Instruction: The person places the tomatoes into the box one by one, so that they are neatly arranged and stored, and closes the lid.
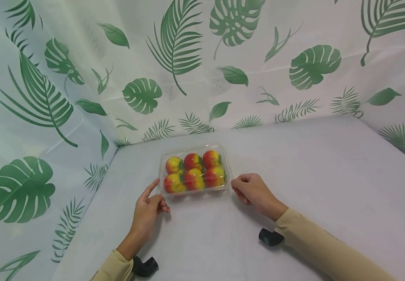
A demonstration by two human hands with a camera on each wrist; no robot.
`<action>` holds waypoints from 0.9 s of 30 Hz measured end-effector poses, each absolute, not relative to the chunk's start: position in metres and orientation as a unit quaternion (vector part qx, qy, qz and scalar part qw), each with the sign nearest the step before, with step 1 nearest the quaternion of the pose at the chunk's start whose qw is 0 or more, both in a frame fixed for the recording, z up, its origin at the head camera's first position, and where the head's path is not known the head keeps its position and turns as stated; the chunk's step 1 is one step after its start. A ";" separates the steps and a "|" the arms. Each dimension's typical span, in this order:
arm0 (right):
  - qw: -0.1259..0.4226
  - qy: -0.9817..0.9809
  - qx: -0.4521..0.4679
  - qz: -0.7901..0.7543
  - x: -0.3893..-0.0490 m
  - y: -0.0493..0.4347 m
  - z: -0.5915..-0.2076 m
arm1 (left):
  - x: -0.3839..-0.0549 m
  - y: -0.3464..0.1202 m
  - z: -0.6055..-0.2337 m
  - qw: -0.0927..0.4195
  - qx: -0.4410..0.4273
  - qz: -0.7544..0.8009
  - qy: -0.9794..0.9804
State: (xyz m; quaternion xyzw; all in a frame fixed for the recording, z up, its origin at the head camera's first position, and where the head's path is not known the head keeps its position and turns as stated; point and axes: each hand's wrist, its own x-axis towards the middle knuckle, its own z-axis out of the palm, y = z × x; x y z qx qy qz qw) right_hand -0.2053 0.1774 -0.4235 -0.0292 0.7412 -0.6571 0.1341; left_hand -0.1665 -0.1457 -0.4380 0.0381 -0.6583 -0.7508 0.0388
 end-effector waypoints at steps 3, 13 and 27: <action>0.134 0.741 -0.030 -0.657 -0.205 0.176 -0.424 | -0.167 -0.147 -0.438 0.039 0.040 -0.749 -0.660; 0.148 0.740 -0.013 -0.656 -0.203 0.177 -0.423 | -0.166 -0.145 -0.438 0.039 0.046 -0.743 -0.667; 0.088 0.776 0.016 -0.624 -0.204 0.178 -0.428 | -0.172 -0.152 -0.436 0.076 0.087 -0.692 -0.712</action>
